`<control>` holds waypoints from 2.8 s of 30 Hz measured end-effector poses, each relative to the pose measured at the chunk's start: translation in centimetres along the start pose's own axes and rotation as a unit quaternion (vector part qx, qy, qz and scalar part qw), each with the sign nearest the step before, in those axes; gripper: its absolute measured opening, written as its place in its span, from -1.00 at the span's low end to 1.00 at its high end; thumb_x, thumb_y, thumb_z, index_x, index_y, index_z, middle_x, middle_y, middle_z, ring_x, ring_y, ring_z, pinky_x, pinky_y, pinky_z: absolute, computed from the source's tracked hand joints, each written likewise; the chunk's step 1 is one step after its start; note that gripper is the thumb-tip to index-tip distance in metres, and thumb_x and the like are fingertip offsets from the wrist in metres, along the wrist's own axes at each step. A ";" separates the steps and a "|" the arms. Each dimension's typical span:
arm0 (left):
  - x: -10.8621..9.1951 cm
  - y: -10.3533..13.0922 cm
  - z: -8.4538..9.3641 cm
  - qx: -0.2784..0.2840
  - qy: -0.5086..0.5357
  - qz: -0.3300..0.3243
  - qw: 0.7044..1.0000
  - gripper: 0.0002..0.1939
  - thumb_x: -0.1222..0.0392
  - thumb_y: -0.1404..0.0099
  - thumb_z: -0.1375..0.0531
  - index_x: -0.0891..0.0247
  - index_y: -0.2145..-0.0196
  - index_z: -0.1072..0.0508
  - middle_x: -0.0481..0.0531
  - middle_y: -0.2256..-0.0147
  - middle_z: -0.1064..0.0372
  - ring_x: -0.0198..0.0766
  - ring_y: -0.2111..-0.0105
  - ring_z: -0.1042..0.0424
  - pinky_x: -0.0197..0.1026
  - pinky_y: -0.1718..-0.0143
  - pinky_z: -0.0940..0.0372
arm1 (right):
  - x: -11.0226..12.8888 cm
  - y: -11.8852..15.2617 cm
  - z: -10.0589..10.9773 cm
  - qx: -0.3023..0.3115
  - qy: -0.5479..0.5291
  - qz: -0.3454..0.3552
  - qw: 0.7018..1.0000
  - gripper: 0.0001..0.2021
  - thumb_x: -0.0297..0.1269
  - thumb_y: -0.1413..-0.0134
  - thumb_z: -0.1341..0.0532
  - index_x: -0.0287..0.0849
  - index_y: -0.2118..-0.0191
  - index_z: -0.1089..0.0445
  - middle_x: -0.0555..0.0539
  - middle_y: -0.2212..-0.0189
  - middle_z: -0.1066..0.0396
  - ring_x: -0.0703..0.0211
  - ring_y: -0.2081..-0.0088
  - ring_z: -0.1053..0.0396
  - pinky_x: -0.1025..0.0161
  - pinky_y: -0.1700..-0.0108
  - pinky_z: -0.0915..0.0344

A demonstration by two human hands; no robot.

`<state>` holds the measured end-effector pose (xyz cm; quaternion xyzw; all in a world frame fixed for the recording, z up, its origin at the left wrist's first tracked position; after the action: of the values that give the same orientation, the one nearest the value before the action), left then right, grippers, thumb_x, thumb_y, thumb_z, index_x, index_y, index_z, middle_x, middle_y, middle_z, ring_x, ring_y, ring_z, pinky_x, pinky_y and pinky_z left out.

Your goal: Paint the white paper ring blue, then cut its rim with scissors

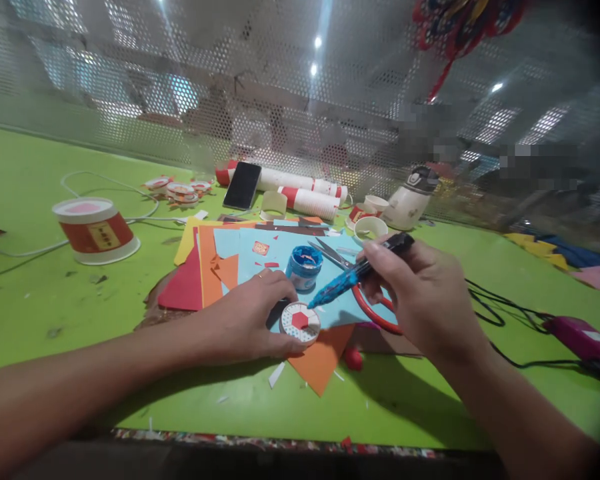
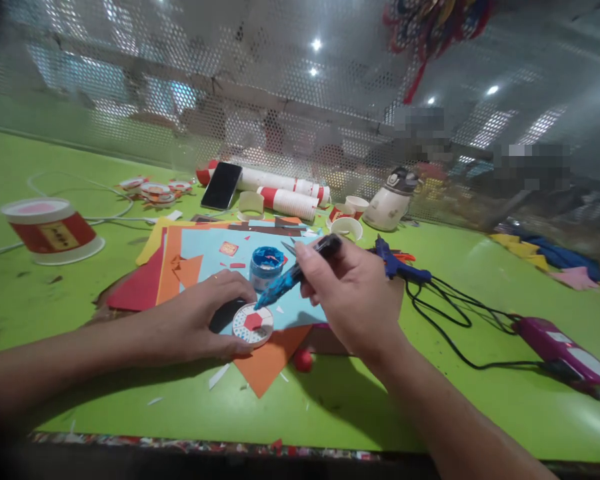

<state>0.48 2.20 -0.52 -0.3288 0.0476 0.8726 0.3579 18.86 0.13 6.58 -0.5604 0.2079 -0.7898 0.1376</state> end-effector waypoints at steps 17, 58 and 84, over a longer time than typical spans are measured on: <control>0.2 0.1 0.0 0.006 0.005 0.009 1.000 -0.52 -0.10 -0.12 -0.36 0.23 0.11 -0.42 0.14 0.06 -0.34 0.03 0.03 -0.34 0.04 0.01 -0.31 | 0.0 0.8 -1.7 0.060 0.106 0.035 0.992 -0.73 -0.14 -0.18 -0.25 -0.12 0.50 -0.35 0.05 0.65 -0.35 0.26 0.61 -0.27 0.26 0.56 -0.20; 0.1 0.0 0.0 0.009 0.011 0.013 1.000 -0.58 -0.04 -0.13 -0.35 0.25 0.15 -0.43 0.14 0.08 -0.33 0.02 0.06 -0.34 0.04 0.03 -0.30 | -0.5 1.1 -2.4 0.076 0.165 0.031 0.983 -0.69 -0.09 -0.20 -0.23 -0.17 0.49 -0.35 0.04 0.64 -0.37 0.27 0.60 -0.30 0.28 0.52 -0.17; 0.1 0.1 0.0 0.007 0.002 0.012 1.000 -0.56 -0.07 -0.13 -0.35 0.25 0.13 -0.42 0.13 0.08 -0.33 0.01 0.05 -0.35 0.03 0.03 -0.30 | 0.3 1.3 -1.7 -0.004 0.135 0.053 0.989 -0.72 -0.16 -0.15 -0.27 -0.17 0.52 -0.35 0.06 0.69 -0.34 0.32 0.66 -0.23 0.32 0.61 -0.17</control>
<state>0.36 2.18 -0.57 -0.3273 0.0581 0.8758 0.3499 17.11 -0.87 5.70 -0.4372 0.2570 -0.8492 0.1473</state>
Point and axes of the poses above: each hand's wrist, its own y-axis away from the middle knuckle, its own z-axis out of the back of the hand, x = y × z, the point moved 5 cm from there along -y, towards the middle knuckle
